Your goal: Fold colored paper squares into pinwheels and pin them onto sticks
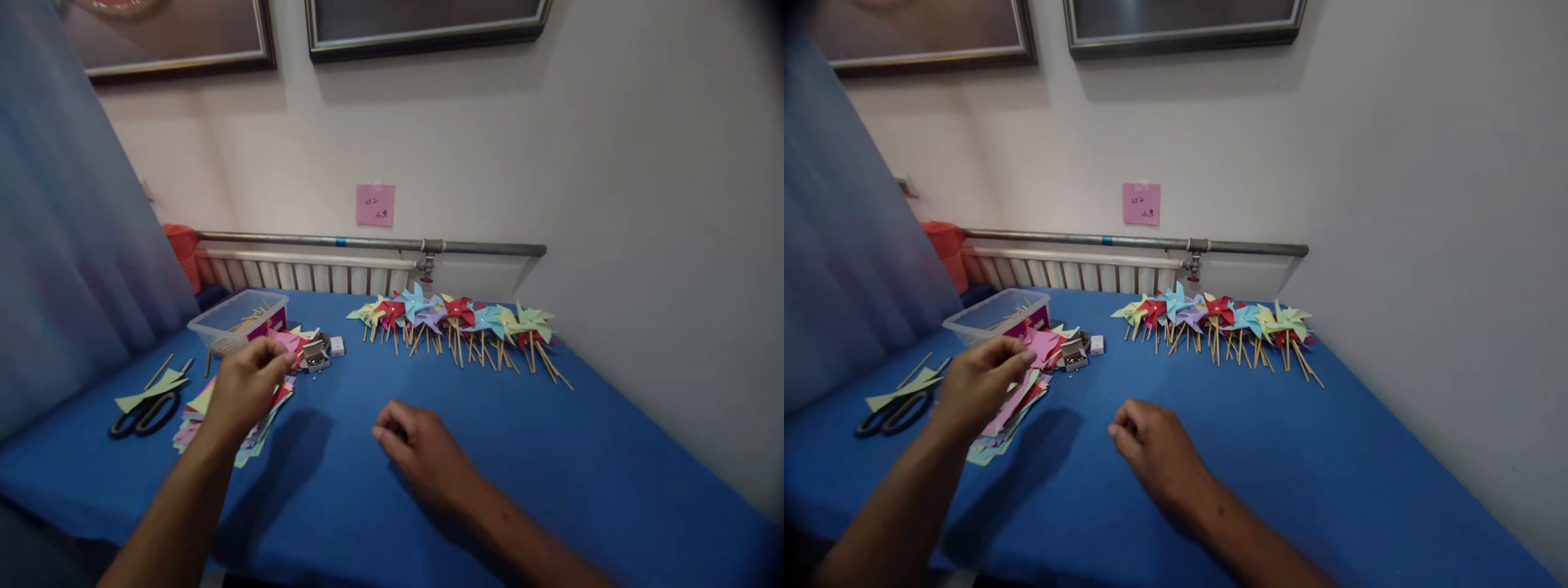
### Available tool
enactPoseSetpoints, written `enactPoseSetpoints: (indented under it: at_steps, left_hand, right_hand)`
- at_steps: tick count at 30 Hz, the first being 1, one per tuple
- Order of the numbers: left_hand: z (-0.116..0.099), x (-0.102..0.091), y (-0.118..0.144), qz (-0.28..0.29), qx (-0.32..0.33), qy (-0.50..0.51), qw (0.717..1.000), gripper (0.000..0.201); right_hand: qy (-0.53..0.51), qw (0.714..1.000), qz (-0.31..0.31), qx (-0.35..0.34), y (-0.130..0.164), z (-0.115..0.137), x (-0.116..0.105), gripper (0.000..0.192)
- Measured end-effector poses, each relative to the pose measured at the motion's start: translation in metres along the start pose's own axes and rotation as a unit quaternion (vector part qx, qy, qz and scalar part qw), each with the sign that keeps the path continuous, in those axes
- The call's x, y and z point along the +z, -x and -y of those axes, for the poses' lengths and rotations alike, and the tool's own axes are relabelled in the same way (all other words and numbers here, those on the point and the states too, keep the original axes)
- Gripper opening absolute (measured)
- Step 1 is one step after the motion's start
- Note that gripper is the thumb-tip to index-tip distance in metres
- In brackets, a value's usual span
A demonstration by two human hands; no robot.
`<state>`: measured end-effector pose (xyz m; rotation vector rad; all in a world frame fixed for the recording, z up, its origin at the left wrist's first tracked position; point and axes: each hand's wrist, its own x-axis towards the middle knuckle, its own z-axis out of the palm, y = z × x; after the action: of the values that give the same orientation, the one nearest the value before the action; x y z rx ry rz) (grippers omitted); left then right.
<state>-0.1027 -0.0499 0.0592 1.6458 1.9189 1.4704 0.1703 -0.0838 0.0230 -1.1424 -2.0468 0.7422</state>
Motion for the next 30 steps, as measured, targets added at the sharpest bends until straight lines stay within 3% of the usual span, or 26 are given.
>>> enactPoseSetpoints:
  at_steps: [3, 6, 8, 12, 21, 25, 30]
  left_hand:
    - [0.013, 0.021, -0.038, -0.015, 0.002, -0.091, 0.996, 0.025]
    - [0.028, 0.042, -0.06, -0.04, -0.031, -0.259, 0.965, 0.035]
    - [0.039, 0.051, -0.059, -0.045, -0.045, -0.332, 0.941, 0.04]
    - [0.053, 0.058, -0.044, 0.02, 0.01, -0.41, 0.912, 0.039]
    - [0.054, 0.057, -0.043, 0.075, 0.026, -0.465, 0.882, 0.034]
    - [0.058, 0.056, -0.044, 0.015, 0.048, -0.445, 0.894, 0.035]
    - [0.06, 0.053, -0.047, -0.094, 0.063, -0.39, 0.914, 0.032]
  right_hand:
    - [0.003, 1.0, -0.016, -0.003, -0.028, -0.011, 0.003, 0.016]
    - [0.021, 0.998, -0.052, -0.002, -0.034, -0.028, 0.011, 0.02]
    - [0.034, 0.998, -0.062, -0.003, -0.03, -0.039, 0.016, 0.021]
    - [0.053, 0.997, -0.032, -0.045, -0.024, -0.049, 0.024, 0.018]
    - [0.075, 0.994, 0.003, -0.082, -0.028, -0.043, 0.033, 0.014]
    - [0.046, 0.997, -0.007, -0.067, -0.027, -0.047, 0.031, 0.015]
    - [-0.024, 0.999, -0.028, 0.001, -0.027, -0.047, 0.029, 0.018]
